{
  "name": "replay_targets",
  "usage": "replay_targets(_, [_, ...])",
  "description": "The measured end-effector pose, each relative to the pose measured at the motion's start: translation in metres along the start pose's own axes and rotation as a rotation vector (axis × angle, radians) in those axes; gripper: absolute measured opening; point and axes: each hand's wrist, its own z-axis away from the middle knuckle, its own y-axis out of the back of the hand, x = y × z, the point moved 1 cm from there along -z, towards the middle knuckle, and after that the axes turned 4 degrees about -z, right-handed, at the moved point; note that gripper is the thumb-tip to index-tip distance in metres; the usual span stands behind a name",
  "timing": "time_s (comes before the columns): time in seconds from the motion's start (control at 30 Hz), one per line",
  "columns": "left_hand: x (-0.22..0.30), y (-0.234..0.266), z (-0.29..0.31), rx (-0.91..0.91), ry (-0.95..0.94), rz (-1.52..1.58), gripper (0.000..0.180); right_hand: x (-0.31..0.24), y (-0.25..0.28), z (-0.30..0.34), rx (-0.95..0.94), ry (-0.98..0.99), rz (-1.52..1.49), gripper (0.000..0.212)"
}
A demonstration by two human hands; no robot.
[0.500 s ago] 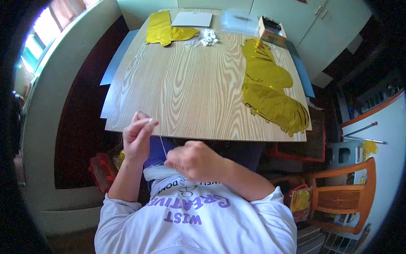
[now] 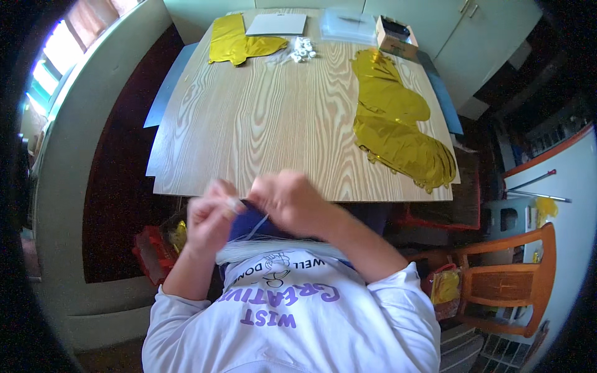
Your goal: The recorder is manually snapping small white plastic components together at an assembly table.
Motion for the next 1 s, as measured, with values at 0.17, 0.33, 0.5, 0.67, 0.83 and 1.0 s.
replay_targets(0.17, [-0.013, 0.005, 0.0, -0.104, -0.068, -0.498, 0.008, -0.027, 0.012, -0.001, -0.182, 0.136, 0.086, 0.012])
replay_targets(0.33, [0.004, 0.006, -0.011, 0.119, 0.034, -0.289, 0.012, -0.01, -0.002, 0.014, -0.247, 0.098, -0.033, 0.013])
replay_targets(0.5, [-0.007, -0.015, 0.007, -0.207, 0.018, -0.303, 0.008, -0.005, 0.024, -0.011, -0.027, -0.037, 0.086, 0.018])
replay_targets(0.67, [-0.009, 0.007, -0.011, 0.1, 0.094, -0.368, 0.011, -0.019, -0.007, 0.017, -0.26, 0.007, -0.112, 0.019])
replay_targets(0.83, [-0.01, -0.007, 0.003, 0.025, 0.192, -0.046, 0.013, 0.009, 0.008, 0.0, -0.053, -0.04, -0.065, 0.024])
replay_targets(1.0, [-0.035, 0.009, 0.006, -0.15, 0.004, -0.508, 0.012, -0.011, 0.005, 0.002, -0.084, 0.124, -0.035, 0.021])
